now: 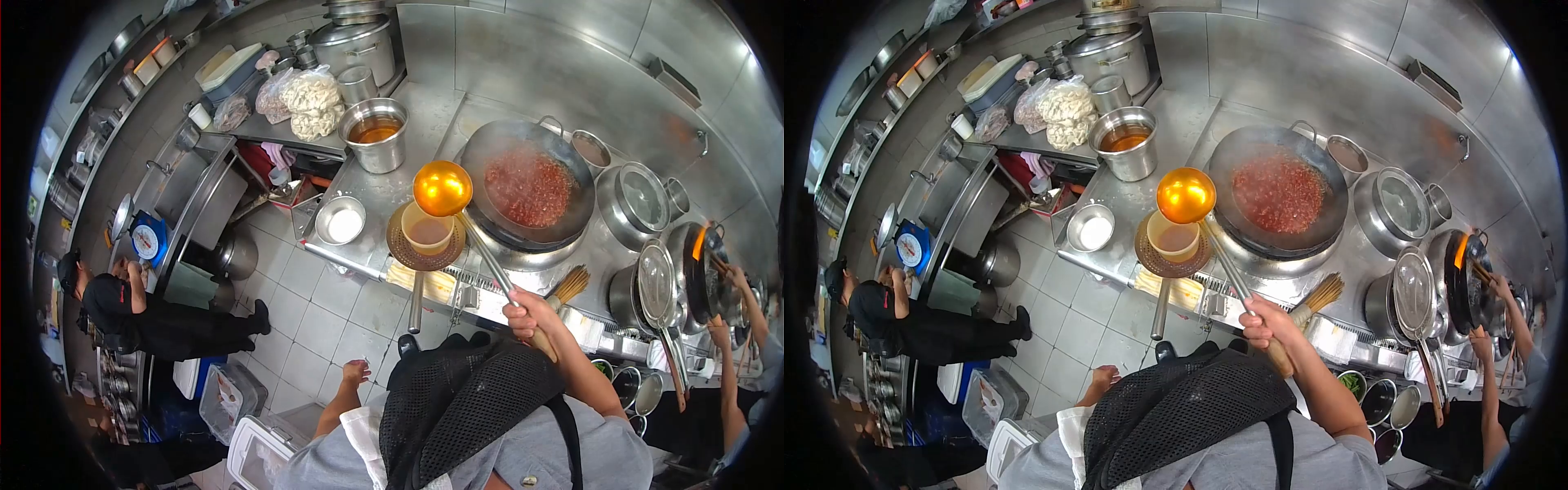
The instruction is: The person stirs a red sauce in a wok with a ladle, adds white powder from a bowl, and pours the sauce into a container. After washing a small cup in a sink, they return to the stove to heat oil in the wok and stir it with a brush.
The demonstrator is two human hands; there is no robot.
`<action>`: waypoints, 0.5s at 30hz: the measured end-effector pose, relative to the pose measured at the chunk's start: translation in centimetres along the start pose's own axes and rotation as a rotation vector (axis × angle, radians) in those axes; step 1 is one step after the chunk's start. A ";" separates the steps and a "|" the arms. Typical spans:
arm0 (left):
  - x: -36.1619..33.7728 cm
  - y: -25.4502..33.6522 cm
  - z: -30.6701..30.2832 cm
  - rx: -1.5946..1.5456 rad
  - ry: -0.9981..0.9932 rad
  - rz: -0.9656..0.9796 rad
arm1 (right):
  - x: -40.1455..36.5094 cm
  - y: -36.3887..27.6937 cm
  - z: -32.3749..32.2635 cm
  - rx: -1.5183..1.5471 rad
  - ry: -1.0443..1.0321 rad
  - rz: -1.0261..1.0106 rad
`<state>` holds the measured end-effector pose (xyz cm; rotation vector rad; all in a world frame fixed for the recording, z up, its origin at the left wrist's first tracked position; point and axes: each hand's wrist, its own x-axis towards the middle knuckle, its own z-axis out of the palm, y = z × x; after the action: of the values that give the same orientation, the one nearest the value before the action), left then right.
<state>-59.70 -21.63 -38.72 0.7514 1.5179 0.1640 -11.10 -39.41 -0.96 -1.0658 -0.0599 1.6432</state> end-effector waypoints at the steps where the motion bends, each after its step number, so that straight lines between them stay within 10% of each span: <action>1: 0.0 -0.1 -0.1 -0.007 -0.011 -0.021 | 0.0 -0.1 -0.5 0.274 -0.169 0.040; 6: -0.3 -0.7 0.2 -0.010 0.022 -0.056 | -0.1 -2.0 -1.9 0.694 -0.429 -0.025; 15: 0.1 -2.6 -0.9 -0.080 0.026 0.084 | 5.1 -10.9 -11.7 -0.652 0.594 -0.640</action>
<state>-61.40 -23.28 -40.08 0.7518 1.4957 0.2970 4.89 -36.73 -5.05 -1.7669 -0.5139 0.6858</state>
